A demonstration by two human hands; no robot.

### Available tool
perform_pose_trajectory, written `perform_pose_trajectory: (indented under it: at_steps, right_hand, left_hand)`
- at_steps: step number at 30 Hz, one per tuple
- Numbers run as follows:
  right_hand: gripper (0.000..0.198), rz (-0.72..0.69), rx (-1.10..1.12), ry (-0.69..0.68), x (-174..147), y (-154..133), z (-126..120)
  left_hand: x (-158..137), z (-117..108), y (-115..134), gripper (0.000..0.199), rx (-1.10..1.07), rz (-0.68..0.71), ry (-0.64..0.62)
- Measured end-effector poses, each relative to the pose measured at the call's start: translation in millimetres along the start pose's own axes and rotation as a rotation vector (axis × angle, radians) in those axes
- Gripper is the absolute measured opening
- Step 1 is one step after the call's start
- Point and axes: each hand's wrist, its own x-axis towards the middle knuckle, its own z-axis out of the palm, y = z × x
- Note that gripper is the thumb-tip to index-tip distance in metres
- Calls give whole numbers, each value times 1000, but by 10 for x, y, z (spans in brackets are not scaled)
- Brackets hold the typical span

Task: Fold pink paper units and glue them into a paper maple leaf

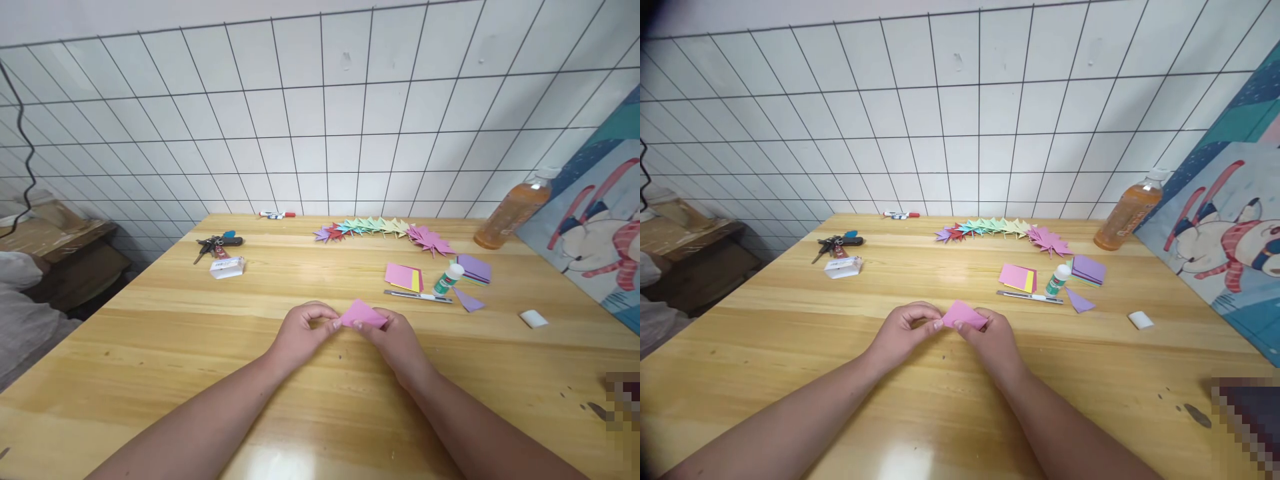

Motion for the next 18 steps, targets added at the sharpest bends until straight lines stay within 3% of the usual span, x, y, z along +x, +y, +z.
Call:
perform_pose_trajectory:
  at_steps: [8, 13, 18]
  right_hand:
    - [18, -148, -80, -36, -15, 18, 4]
    - [20, -29, 45, -62, -2, 29, -19]
    - [21, -17, 116, -62, -4, 38, 16]
  left_hand:
    - [-12, -49, 12, 9, 168, 119, -14]
    - [-19, -44, -3, 15, 26, 20, 70]
    - [-33, -4, 29, 21, -56, -65, -63]
